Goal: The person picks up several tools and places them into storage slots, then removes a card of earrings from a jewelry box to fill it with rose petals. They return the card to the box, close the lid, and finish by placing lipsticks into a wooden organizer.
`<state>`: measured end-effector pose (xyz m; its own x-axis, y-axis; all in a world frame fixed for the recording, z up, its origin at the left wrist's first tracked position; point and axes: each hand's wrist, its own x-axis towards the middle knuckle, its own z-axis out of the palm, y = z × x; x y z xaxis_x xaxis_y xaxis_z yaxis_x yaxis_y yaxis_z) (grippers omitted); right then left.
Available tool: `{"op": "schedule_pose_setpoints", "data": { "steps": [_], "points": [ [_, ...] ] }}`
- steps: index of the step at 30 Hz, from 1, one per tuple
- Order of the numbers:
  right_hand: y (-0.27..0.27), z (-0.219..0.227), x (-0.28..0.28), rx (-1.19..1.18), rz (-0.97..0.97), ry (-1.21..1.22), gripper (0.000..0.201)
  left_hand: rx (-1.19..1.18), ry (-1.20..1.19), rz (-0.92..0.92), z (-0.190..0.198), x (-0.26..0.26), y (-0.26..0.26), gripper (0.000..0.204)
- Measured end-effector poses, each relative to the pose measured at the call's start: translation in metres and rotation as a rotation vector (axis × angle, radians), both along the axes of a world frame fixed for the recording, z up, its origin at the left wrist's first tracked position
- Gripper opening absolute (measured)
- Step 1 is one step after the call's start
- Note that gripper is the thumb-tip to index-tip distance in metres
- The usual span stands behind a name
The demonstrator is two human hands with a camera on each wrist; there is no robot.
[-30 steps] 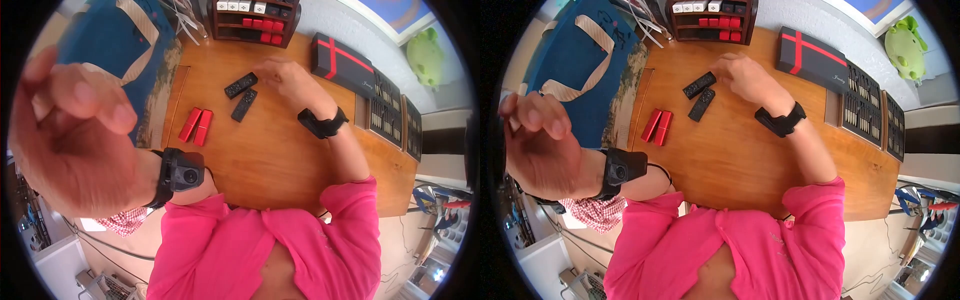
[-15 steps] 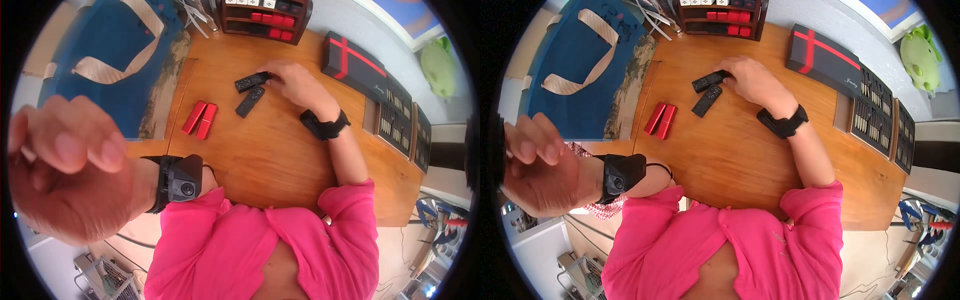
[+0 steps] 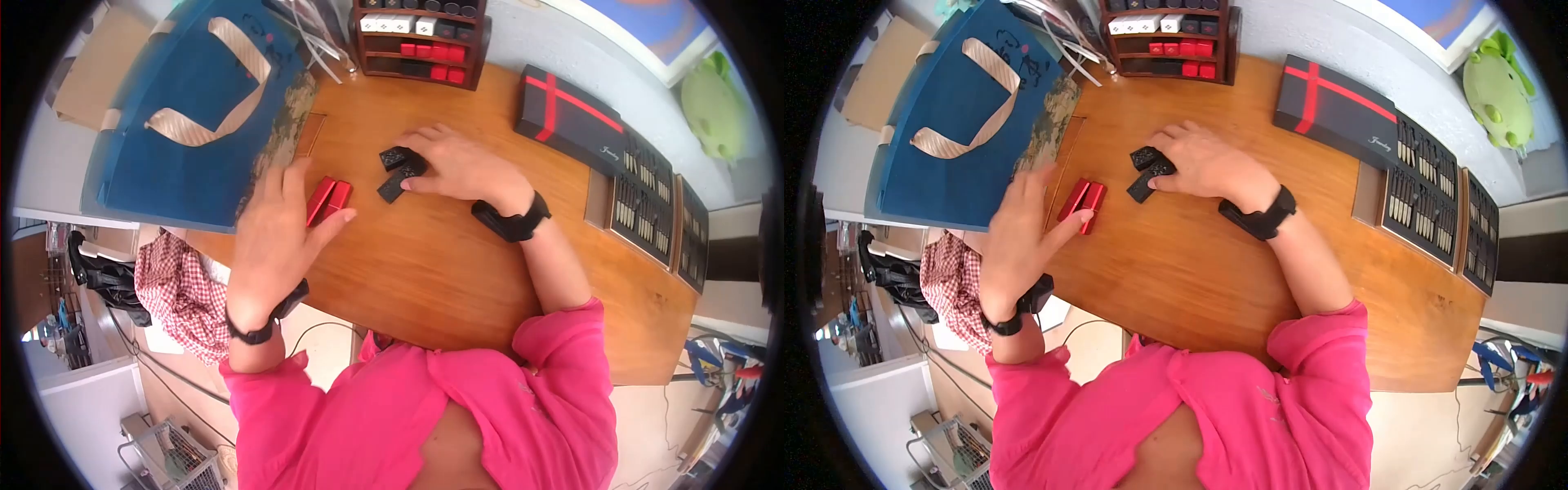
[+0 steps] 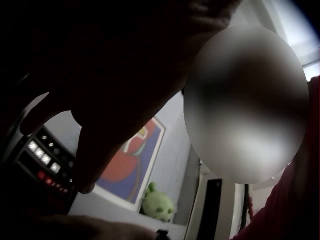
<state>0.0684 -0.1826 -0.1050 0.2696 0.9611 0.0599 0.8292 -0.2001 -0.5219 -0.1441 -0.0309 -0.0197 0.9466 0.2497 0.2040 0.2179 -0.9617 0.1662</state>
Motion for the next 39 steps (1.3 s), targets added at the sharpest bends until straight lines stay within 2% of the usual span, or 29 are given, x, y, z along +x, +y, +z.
{"op": "schedule_pose_setpoints", "data": {
  "steps": [2, 5, 9, 11, 16, 19, 22, 25, 28, 34, 38, 39],
  "points": [
    [0.000, -0.004, -0.002, 0.047, 0.004, 0.020, 0.048, 0.065, 0.105, 0.092, -0.030, 0.000, 0.010, 0.062],
    [0.001, 0.000, -0.003, 0.041, 0.037, 0.079, 0.044, 0.083, 0.256, 0.180, -0.053, -0.001, 0.016, 0.067],
    [-0.003, 0.001, -0.005, 0.040, 0.052, 0.104, 0.041, 0.046, 0.256, 0.165, -0.068, 0.002, 0.021, 0.062],
    [-0.004, 0.002, -0.006, 0.015, 0.049, 0.115, 0.040, -0.029, 0.253, 0.162, -0.074, 0.005, 0.024, 0.057],
    [-0.008, 0.005, -0.004, -0.030, 0.067, 0.123, 0.042, -0.025, 0.198, 0.121, -0.074, 0.014, 0.023, 0.045],
    [-0.007, -0.009, 0.005, 0.139, -0.024, 0.010, 0.044, -0.099, 0.150, 0.119, -0.062, 0.024, 0.017, 0.041],
    [-0.008, 0.009, 0.003, 0.286, -0.209, 0.309, 0.045, -0.158, -0.015, 0.068, -0.049, 0.036, 0.008, 0.039],
    [-0.008, 0.022, 0.002, 0.274, -0.219, 0.913, 0.053, -0.205, -0.173, 0.022, -0.034, 0.050, -0.010, 0.039],
    [-0.007, 0.031, -0.010, 0.350, -0.178, 1.194, 0.048, -0.250, -0.269, -0.020, -0.034, 0.063, -0.027, 0.042],
    [0.000, 0.021, -0.007, 0.477, -0.242, 1.333, 0.035, -0.262, -0.389, -0.068, -0.034, 0.071, -0.040, 0.049],
    [-0.005, 0.023, -0.003, 0.489, -0.193, 1.429, 0.028, -0.294, -0.485, -0.117, -0.035, 0.071, -0.044, 0.053],
    [-0.005, 0.023, 0.001, 0.502, -0.179, 1.477, 0.027, -0.453, -0.500, -0.127, -0.035, 0.071, -0.045, 0.053]
  ]
}}
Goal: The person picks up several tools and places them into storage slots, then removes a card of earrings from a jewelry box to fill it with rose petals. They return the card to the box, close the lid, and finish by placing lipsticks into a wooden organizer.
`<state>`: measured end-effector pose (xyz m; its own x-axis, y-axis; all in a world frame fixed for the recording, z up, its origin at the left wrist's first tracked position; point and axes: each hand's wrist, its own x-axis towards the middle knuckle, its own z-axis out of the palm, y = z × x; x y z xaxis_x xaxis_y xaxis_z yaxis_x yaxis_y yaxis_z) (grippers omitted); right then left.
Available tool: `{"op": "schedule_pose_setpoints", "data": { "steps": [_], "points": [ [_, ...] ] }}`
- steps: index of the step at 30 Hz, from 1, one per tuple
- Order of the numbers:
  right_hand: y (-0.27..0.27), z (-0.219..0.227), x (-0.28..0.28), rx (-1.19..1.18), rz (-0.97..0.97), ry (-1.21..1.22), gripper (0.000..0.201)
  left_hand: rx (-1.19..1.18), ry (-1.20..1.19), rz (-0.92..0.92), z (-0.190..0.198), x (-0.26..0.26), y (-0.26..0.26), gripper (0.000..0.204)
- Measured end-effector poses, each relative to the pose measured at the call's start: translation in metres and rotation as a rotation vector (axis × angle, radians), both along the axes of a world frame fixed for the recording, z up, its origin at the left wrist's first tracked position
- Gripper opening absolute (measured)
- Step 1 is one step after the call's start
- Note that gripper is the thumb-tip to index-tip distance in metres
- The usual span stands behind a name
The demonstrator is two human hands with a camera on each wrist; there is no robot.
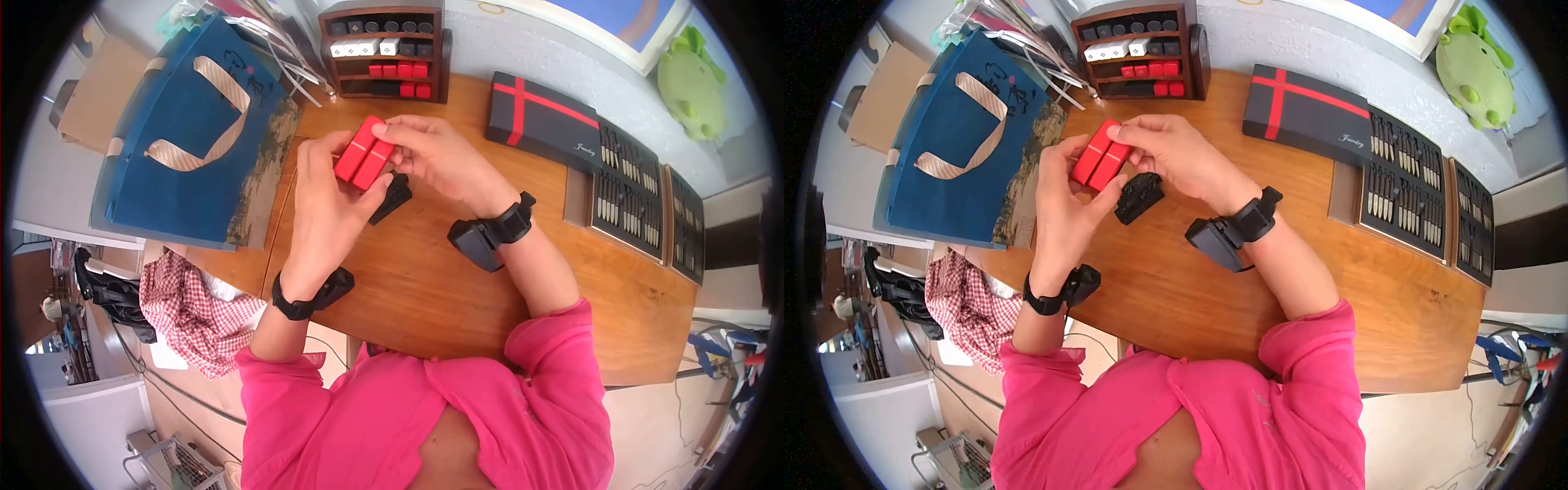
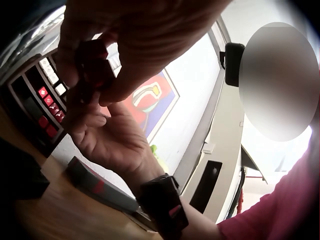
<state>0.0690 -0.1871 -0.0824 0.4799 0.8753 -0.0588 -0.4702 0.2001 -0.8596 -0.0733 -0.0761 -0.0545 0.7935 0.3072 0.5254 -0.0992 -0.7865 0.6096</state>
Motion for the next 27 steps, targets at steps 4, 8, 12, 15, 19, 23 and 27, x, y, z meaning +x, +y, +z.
{"op": "schedule_pose_setpoints", "data": {
  "steps": [4, 8, 12, 15, 19, 23, 27],
  "points": [
    [-0.004, 0.003, 0.007, 0.074, -0.003, 0.077, 0.023, -0.423, 0.012, -0.130, 0.003, -0.005, -0.001, 0.050],
    [-0.008, 0.008, 0.011, 0.089, 0.016, 0.112, 0.026, -0.513, 0.015, -0.185, 0.006, -0.009, 0.005, 0.044],
    [-0.008, 0.009, 0.010, 0.080, 0.032, 0.144, 0.026, -0.560, 0.025, -0.214, 0.010, -0.012, 0.005, 0.043],
    [-0.006, 0.008, 0.009, 0.058, 0.038, 0.173, 0.025, -0.587, 0.014, -0.237, 0.009, -0.014, 0.004, 0.044],
    [-0.004, 0.007, 0.008, 0.051, 0.047, 0.199, 0.022, -0.551, 0.001, -0.228, 0.009, -0.013, 0.001, 0.048],
    [-0.003, 0.004, 0.007, 0.032, 0.063, 0.281, 0.022, -0.325, -0.049, -0.176, 0.009, -0.010, -0.004, 0.053],
    [-0.002, 0.003, 0.004, 0.040, 0.095, 0.313, 0.023, -0.141, -0.067, -0.123, 0.011, -0.008, -0.007, 0.057]
  ]
}}
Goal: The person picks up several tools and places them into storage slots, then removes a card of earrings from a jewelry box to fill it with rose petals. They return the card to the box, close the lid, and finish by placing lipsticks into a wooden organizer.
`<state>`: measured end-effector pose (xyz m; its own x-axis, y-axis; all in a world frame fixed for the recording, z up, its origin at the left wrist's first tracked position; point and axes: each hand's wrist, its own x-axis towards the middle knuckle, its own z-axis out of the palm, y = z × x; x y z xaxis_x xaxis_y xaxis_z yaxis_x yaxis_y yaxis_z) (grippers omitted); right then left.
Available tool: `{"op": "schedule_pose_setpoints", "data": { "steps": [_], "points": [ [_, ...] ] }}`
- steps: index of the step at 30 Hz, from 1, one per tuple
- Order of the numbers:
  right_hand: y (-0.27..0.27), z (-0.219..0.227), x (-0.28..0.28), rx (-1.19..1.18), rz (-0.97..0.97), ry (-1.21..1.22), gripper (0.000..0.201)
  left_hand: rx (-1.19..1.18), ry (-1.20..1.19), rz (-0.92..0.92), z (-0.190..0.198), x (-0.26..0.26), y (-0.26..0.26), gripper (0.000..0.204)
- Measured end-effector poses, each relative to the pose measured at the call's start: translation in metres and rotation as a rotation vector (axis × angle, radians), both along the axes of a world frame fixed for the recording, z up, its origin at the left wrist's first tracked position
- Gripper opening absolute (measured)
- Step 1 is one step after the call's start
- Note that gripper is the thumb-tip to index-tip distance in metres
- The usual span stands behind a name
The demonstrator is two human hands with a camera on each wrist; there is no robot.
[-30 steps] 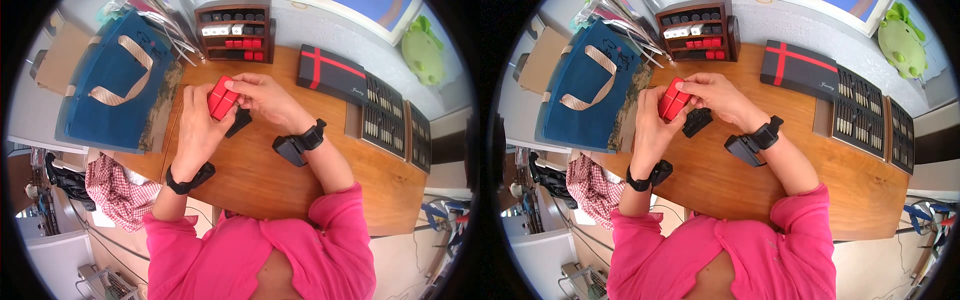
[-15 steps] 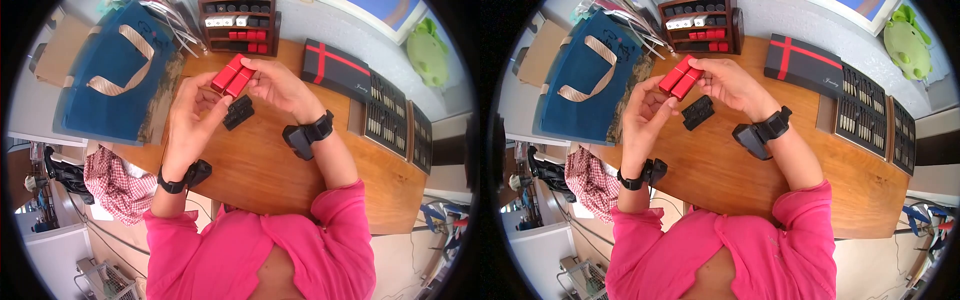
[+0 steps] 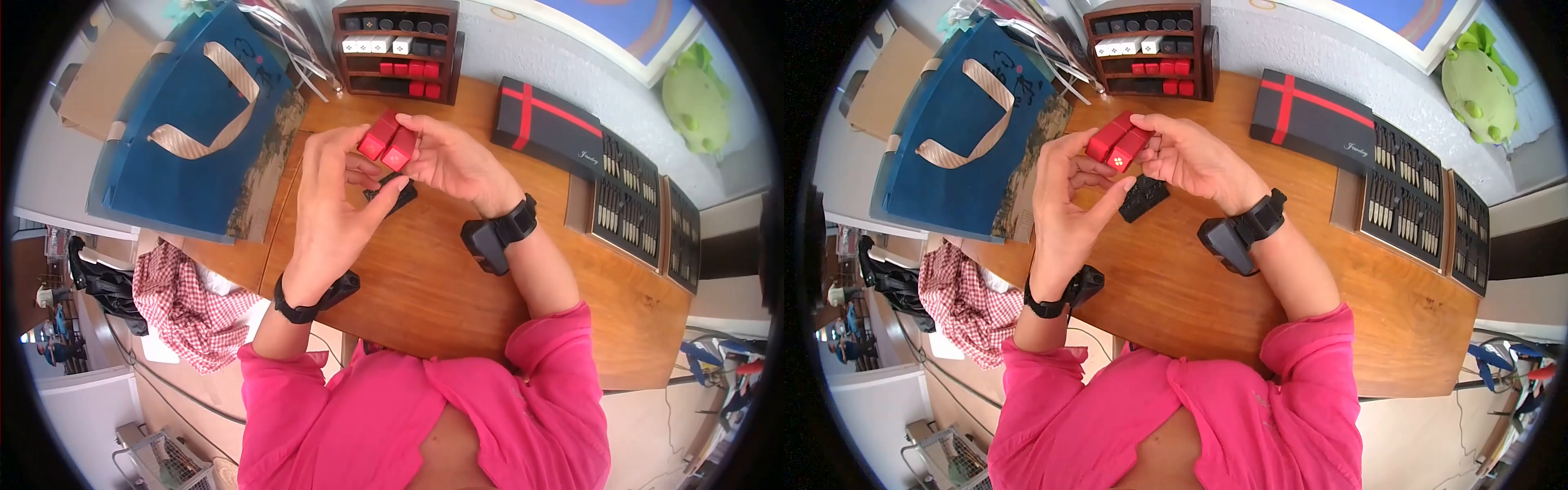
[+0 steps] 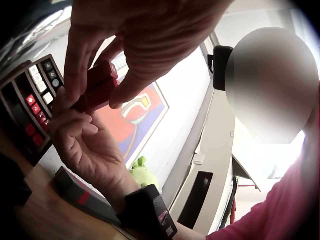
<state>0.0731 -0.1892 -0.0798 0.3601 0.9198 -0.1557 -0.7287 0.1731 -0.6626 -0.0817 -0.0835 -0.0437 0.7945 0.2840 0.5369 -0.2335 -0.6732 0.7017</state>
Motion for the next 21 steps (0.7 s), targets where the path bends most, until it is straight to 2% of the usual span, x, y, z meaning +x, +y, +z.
{"op": "schedule_pose_setpoints", "data": {
  "steps": [8, 11, 17, 21],
  "points": [
    [0.000, 0.001, -0.001, -0.010, 0.023, 0.003, 0.026, 0.032, -0.016, 0.048, 0.002, 0.002, -0.004, 0.053],
    [0.000, 0.012, -0.010, -0.042, -0.054, -0.063, 0.027, 0.059, 0.000, 0.122, 0.001, 0.003, -0.005, 0.049],
    [0.005, -0.015, 0.005, 0.044, -0.031, -0.088, 0.029, 0.143, -0.008, 0.221, -0.004, 0.017, 0.006, 0.039],
    [0.002, -0.005, 0.003, -0.124, -0.153, -0.218, 0.029, 0.142, -0.085, 0.293, -0.012, 0.044, 0.030, 0.035]
  ]
}}
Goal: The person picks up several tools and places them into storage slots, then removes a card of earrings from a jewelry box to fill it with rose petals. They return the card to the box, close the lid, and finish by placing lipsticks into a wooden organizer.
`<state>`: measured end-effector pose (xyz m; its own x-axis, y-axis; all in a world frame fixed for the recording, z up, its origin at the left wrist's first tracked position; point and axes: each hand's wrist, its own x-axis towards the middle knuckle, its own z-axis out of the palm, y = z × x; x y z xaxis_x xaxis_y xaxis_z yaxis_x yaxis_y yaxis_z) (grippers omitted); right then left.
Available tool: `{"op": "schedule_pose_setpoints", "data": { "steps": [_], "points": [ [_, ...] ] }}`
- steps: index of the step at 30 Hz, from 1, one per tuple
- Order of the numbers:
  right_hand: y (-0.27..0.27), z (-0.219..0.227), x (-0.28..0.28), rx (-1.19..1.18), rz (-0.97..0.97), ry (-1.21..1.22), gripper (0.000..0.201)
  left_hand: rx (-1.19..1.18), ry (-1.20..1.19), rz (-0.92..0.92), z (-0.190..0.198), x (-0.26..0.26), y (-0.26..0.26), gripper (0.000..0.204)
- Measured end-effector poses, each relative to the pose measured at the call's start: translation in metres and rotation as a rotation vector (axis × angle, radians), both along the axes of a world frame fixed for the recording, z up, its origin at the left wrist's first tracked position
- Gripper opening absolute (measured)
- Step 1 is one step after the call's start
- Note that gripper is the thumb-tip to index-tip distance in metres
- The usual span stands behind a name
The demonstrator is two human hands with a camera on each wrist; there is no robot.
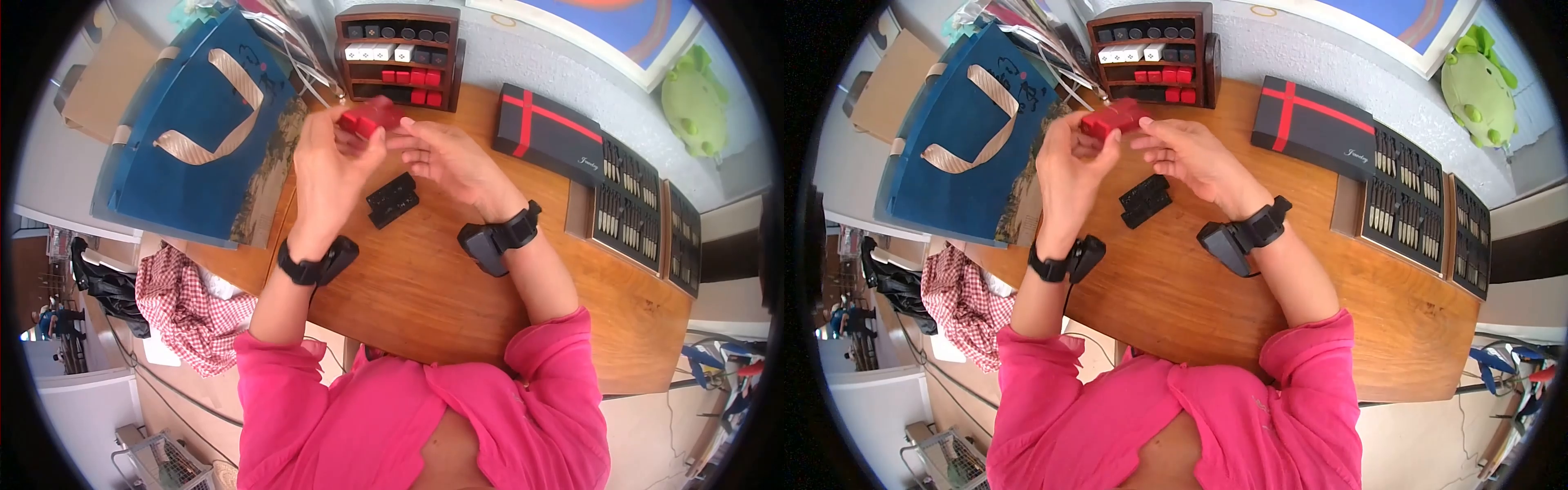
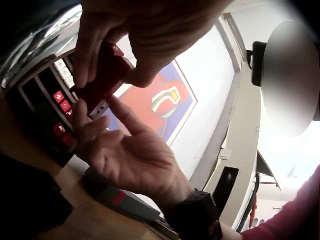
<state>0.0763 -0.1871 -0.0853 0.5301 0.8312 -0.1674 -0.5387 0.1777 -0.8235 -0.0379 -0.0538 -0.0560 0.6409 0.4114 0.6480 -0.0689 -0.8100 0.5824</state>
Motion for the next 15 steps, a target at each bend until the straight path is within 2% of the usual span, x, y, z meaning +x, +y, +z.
{"op": "schedule_pose_setpoints", "data": {
  "steps": [4, 7, 15],
  "points": [
    [-0.016, 0.014, 0.010, -0.028, -0.051, -0.172, 0.030, 0.039, -0.109, 0.166, -0.010, 0.032, 0.025, 0.039],
    [-0.027, 0.033, 0.013, -0.012, -0.059, -0.248, 0.031, 0.111, -0.149, 0.223, -0.021, 0.048, 0.034, 0.040],
    [-0.044, 0.050, 0.015, 0.018, -0.097, -0.346, 0.031, 0.090, -0.138, 0.310, -0.038, 0.066, 0.035, 0.044]
  ]
}}
